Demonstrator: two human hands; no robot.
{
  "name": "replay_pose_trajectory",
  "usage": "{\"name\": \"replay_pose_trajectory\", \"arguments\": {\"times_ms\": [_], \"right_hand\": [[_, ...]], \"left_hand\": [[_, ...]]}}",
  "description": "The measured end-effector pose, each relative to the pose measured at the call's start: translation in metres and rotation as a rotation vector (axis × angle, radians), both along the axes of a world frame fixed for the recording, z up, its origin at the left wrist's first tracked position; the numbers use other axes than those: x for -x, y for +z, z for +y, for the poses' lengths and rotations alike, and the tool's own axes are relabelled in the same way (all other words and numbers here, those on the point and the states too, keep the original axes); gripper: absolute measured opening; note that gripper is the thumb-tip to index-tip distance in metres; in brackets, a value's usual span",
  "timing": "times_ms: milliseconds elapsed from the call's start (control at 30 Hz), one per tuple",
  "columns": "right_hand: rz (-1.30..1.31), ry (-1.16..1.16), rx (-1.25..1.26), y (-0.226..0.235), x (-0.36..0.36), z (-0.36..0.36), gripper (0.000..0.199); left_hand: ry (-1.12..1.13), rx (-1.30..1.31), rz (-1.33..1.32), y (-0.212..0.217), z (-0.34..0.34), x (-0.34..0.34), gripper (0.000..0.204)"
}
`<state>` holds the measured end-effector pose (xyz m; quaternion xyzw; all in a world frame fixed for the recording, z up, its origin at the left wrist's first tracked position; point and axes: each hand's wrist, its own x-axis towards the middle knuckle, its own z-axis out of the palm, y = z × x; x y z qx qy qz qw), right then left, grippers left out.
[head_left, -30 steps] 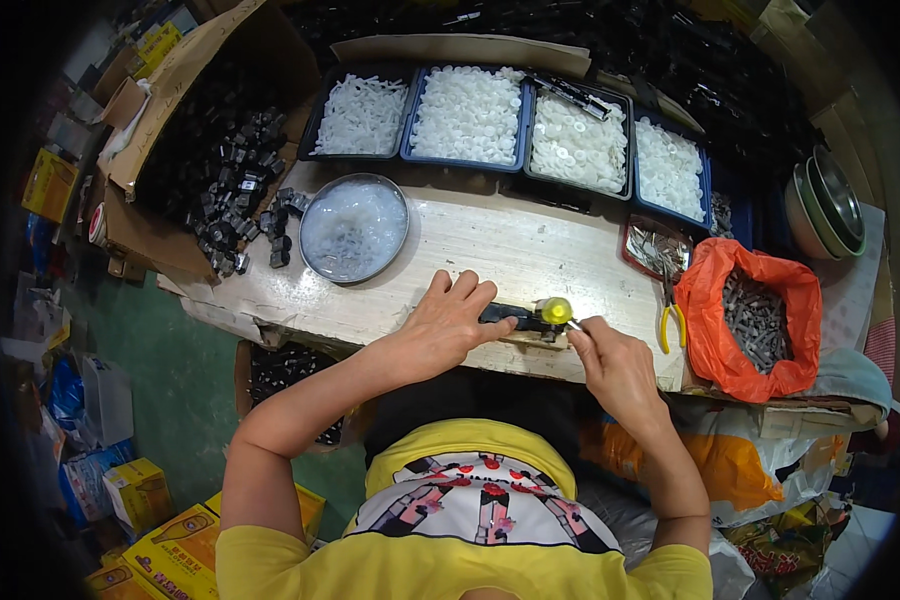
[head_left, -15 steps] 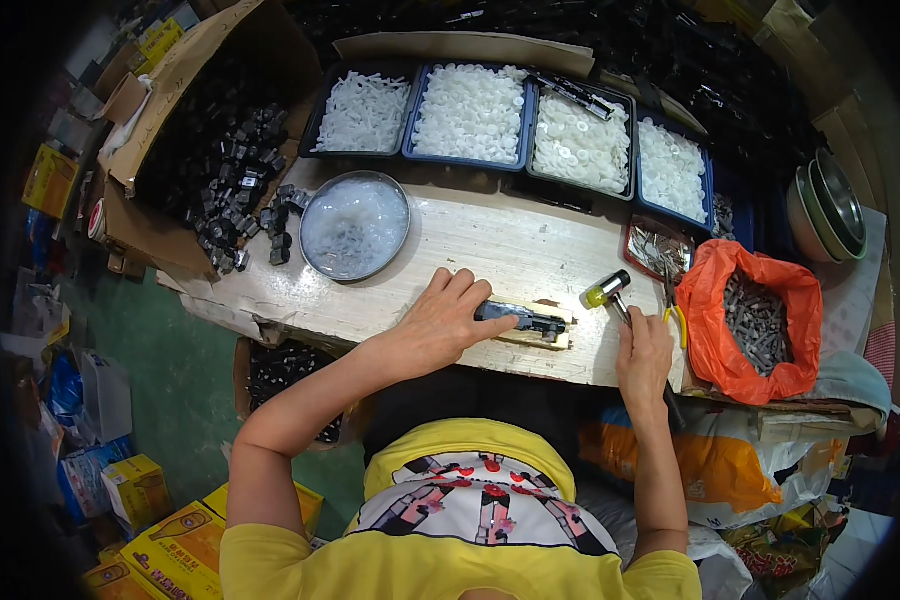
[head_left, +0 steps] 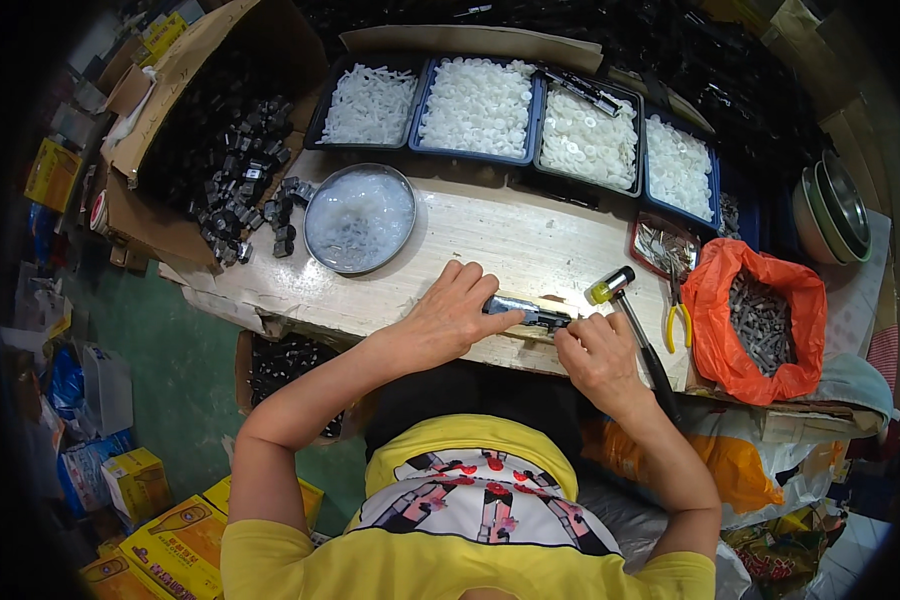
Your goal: The person assembles small metal lock bodies by hand. They pick up a lock body, insert a white plastic component, and use a hammer to tap the assembly into place on a wooden jig. The person then removes the finished unit and places it into a cardboard box. This process is repeated continuously throughout the video.
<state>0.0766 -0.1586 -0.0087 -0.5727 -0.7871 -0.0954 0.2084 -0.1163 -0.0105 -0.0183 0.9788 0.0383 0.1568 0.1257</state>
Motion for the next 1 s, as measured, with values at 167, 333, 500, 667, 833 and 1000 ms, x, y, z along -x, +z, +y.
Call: {"name": "replay_pose_trajectory", "arguments": {"times_ms": [167, 333, 500, 667, 833, 1000], "right_hand": [[-0.121, 0.083, 0.050, -0.001, -0.009, 0.000, 0.013], [-0.145, 0.080, -0.005, 0.000, -0.006, 0.003, 0.014], [-0.173, 0.064, -0.011, -0.002, -0.004, 0.001, 0.014], [-0.176, 0.101, 0.022, 0.006, -0.001, 0.004, 0.017], [-0.138, 0.116, -0.029, -0.004, -0.002, 0.002, 0.014], [-0.095, 0.094, -0.052, -0.008, 0.000, 0.001, 0.014]], "left_hand": [[-0.014, -0.003, -0.031, -0.001, 0.001, -0.001, 0.051], [-0.039, -0.002, -0.081, -0.004, 0.003, -0.002, 0.046], [-0.048, -0.026, -0.088, -0.005, 0.004, -0.001, 0.041], [-0.051, -0.028, -0.112, -0.006, 0.004, -0.001, 0.039], [-0.079, -0.033, -0.149, -0.006, 0.006, -0.002, 0.036], [-0.111, -0.039, -0.208, -0.009, 0.010, -0.003, 0.033]]}}
